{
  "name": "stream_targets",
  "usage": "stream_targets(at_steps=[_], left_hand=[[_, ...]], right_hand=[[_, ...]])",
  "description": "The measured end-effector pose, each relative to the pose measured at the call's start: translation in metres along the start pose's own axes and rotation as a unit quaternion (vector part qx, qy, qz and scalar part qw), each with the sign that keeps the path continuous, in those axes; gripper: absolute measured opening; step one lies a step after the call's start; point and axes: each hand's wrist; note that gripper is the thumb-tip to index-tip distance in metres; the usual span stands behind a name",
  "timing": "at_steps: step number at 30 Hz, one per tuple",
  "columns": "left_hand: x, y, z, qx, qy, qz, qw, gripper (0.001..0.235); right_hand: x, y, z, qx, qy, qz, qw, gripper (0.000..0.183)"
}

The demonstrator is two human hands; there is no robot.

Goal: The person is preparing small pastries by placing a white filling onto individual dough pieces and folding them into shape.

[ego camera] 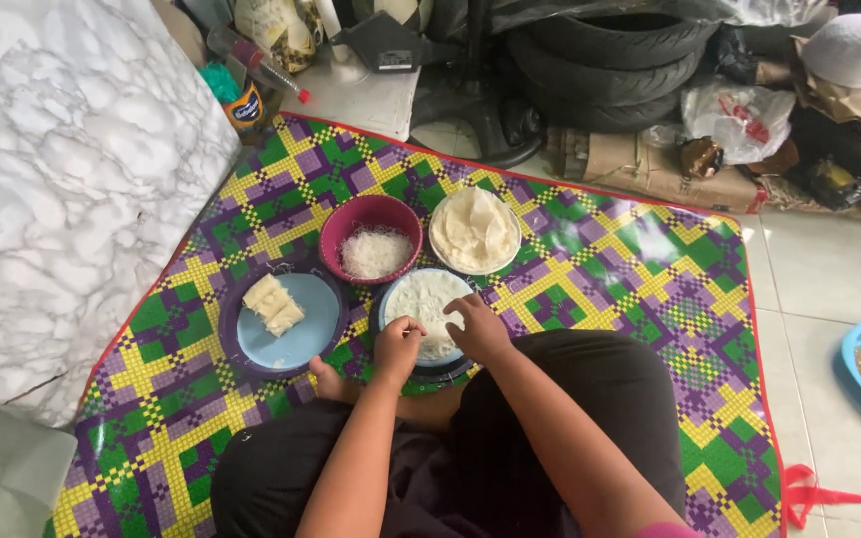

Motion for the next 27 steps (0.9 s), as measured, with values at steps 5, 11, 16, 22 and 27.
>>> stream_targets(at_steps=[5,11,16,22,27], left_hand=[[0.005,-0.001,-0.003,-0.015,-0.007,0.002,1.0,0.02],[0.015,0.004,-0.005,-0.034,-0.02,0.01,0.999,0.02],[0.014,0.008,-0.002,-0.092,-0.019,0.006,0.996,0.021],[0.029,0.008,-0.017,-0.074,-0.03,-0.017,0.997,0.03],[0.026,-0.001,-0.017,-0.112,-0.024,-0.03,0.993,0.032]], right_hand=[[0.008,0.006,0.021,0.04,-0.017,-0.003,0.999,0.02],[0.01,0.01,0.027,0.06,-0.048,-0.009,0.997,0.017],[0.01,0.015,0.042,0.058,-0.043,-0.023,0.997,0.019],[0.013,0.012,0.048,0.084,-0.039,0.011,0.996,0.02],[0.012,0.01,0.038,0.046,-0.015,0.023,0.999,0.018]])
Point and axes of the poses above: each hand's wrist, its own x-axis away from the middle knuckle, its own y-axis out of the back of the hand, z = x × y, and after that the axes turned 4 degrees about -x, right-handed
